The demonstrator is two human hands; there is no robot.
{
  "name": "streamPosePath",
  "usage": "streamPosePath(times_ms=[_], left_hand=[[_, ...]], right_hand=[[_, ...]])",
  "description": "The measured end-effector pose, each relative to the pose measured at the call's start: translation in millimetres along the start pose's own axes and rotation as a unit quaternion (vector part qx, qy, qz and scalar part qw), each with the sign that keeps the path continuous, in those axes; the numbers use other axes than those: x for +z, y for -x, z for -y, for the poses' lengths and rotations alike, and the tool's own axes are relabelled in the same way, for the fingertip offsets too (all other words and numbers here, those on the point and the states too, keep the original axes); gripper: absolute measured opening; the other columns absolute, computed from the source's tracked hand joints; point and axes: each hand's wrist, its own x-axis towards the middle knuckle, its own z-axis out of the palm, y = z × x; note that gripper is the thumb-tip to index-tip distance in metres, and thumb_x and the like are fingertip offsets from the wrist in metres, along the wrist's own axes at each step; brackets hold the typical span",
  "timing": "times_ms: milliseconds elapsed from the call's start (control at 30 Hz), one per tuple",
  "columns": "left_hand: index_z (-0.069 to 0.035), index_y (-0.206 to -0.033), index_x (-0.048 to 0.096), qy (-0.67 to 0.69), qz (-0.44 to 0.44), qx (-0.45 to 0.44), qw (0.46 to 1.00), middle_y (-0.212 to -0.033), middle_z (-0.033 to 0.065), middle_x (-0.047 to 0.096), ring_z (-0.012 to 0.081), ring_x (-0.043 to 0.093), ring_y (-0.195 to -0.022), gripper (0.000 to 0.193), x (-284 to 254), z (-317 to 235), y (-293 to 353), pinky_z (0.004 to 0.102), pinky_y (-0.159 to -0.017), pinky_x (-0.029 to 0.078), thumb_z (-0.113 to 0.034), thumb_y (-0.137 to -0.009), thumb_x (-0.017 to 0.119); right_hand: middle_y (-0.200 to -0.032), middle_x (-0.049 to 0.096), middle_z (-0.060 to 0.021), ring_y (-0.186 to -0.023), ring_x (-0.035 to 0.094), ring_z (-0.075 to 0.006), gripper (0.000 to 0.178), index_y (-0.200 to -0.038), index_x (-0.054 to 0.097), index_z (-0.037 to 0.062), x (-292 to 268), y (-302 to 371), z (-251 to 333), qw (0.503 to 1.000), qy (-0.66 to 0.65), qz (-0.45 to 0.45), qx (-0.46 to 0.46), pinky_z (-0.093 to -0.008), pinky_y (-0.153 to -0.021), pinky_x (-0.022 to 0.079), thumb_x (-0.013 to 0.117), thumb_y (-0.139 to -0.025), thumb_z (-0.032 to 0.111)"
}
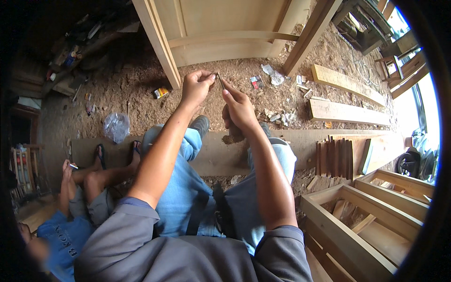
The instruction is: The person fits small wooden trim pieces into grooves on a large wooden furniture panel using a chisel to tap them into place. The person repeatedly picks up trim pieces, aligns them, and taps them with the chisel.
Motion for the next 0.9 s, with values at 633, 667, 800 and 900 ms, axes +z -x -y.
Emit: streamPosePath(times_ms=[633, 667, 800, 900], left_hand=[[-0.001, -0.092, 0.071, 0.003, 0.027, -0.031, 0.999, -0.083, 0.0035, 0.069, 0.0088, 0.062, -0.071, 0.008, -11.6, -11.9, 7.8, 0.0242, -0.065, 0.051, -0.009, -0.092, 0.068], [-0.001, -0.091, 0.071, -0.055, 0.024, 0.020, 0.998, -0.082, 0.0038, 0.070, 0.0089, 0.063, -0.071, 0.007, -11.3, -12.2, 11.9, 0.0242, -0.066, 0.052, -0.008, -0.091, 0.069], [0.000, -0.096, 0.071, 0.026, 0.149, -0.032, 0.988, -0.082, 0.0034, 0.070, 0.0092, 0.064, -0.072, 0.012, -6.5, -14.1, 24.8, 0.0247, -0.067, 0.054, -0.011, -0.091, 0.071], [-0.001, -0.097, 0.071, 0.072, 0.073, -0.010, 0.995, -0.082, 0.0034, 0.070, 0.0089, 0.064, -0.072, 0.014, -10.6, -19.2, 16.4, 0.0232, -0.067, 0.053, -0.013, -0.091, 0.071]], right_hand=[[-0.053, 0.052, -0.0002, -0.040, 0.048, -0.0091, 0.044, -0.147, 0.049, 0.0156, 6.7, -5.2, 2.6, 0.999, 0.018, 0.005, -0.027, -0.0271, -0.040, 0.041, 0.050, -0.105, 0.025], [-0.052, 0.051, -0.0006, -0.040, 0.047, -0.0093, 0.043, -0.147, 0.049, 0.0143, 5.4, -12.5, 4.5, 0.996, 0.075, -0.054, -0.001, -0.0273, -0.039, 0.041, 0.048, -0.105, 0.025], [-0.055, 0.050, -0.0010, -0.042, 0.047, -0.0090, 0.045, -0.149, 0.045, 0.0111, -21.1, -26.6, 15.3, 0.934, -0.117, -0.336, -0.032, -0.0269, -0.040, 0.042, 0.046, -0.105, 0.024], [-0.056, 0.051, -0.0007, -0.043, 0.049, -0.0093, 0.052, -0.151, 0.039, 0.0090, -22.4, -17.4, 14.9, 0.962, -0.069, -0.261, -0.047, -0.0263, -0.040, 0.043, 0.052, -0.103, 0.025]])
